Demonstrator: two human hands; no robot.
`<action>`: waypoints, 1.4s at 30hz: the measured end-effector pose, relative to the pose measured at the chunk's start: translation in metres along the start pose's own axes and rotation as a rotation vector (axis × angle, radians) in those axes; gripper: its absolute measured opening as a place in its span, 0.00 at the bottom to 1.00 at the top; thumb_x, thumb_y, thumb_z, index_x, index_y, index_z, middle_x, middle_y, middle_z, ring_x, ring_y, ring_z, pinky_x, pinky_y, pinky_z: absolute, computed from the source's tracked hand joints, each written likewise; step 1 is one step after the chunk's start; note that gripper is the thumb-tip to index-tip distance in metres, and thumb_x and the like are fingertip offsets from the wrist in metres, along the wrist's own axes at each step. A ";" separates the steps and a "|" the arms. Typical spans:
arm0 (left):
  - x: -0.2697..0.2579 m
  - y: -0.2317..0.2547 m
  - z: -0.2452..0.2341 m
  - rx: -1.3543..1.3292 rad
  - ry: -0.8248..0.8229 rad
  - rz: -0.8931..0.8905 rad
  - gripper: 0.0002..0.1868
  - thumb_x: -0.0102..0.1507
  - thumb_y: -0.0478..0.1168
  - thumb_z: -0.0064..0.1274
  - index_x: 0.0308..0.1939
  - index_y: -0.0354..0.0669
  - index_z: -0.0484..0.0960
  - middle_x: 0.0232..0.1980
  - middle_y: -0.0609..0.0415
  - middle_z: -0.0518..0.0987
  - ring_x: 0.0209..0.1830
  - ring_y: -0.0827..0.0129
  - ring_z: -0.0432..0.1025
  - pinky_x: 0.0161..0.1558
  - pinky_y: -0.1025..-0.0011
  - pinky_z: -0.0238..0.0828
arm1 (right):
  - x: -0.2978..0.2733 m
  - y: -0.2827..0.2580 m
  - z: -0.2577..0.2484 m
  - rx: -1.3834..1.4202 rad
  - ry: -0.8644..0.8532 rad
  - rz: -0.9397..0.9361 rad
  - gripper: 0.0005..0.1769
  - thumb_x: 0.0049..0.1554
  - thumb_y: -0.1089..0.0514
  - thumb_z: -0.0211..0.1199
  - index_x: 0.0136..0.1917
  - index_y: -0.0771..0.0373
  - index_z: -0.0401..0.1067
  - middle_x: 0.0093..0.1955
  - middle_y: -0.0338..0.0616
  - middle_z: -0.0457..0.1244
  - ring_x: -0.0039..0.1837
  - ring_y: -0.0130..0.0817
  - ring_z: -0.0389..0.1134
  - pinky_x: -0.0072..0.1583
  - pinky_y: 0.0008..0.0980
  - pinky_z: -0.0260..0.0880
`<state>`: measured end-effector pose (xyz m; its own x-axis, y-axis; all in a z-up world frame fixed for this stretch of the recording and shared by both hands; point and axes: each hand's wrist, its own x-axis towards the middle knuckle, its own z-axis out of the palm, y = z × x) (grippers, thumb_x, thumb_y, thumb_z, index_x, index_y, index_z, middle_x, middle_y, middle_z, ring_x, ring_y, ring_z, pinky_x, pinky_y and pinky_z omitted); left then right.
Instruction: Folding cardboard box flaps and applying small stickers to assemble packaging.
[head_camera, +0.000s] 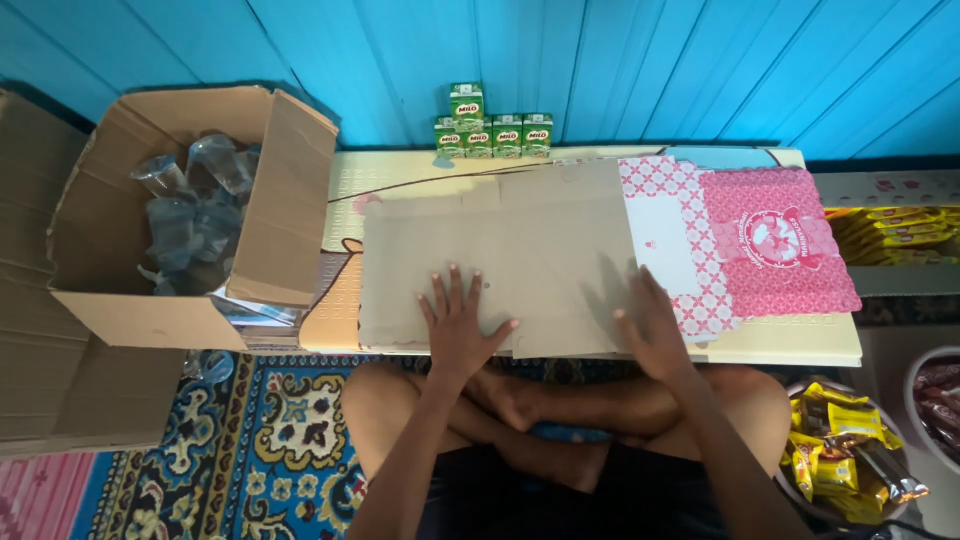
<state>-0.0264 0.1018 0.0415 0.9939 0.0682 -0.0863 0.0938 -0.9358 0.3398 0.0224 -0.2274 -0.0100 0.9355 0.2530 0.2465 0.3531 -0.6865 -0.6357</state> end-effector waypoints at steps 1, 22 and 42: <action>-0.001 0.001 0.001 -0.001 -0.004 -0.001 0.55 0.62 0.80 0.37 0.83 0.55 0.46 0.85 0.42 0.37 0.83 0.38 0.29 0.75 0.32 0.24 | -0.003 0.004 -0.005 -0.001 -0.003 0.003 0.37 0.66 0.38 0.50 0.84 0.49 0.53 0.85 0.54 0.45 0.83 0.56 0.45 0.79 0.57 0.43; -0.001 -0.001 0.017 0.053 0.109 0.105 0.47 0.65 0.73 0.41 0.81 0.56 0.53 0.83 0.41 0.46 0.83 0.39 0.38 0.75 0.35 0.32 | -0.010 -0.033 -0.001 -0.346 0.040 -0.188 0.16 0.60 0.50 0.62 0.59 0.53 0.77 0.69 0.42 0.64 0.76 0.54 0.61 0.75 0.61 0.59; 0.039 0.082 0.053 -0.127 0.107 0.509 0.36 0.72 0.58 0.39 0.82 0.57 0.51 0.84 0.46 0.47 0.83 0.42 0.41 0.74 0.32 0.32 | -0.017 -0.035 -0.024 -0.290 -0.045 -0.247 0.46 0.45 0.36 0.74 0.72 0.58 0.69 0.72 0.50 0.62 0.76 0.53 0.60 0.78 0.54 0.55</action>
<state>0.0171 0.0098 0.0161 0.9152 -0.3422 0.2129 -0.4021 -0.8109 0.4252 -0.0063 -0.2240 0.0261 0.8240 0.4607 0.3298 0.5574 -0.7635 -0.3261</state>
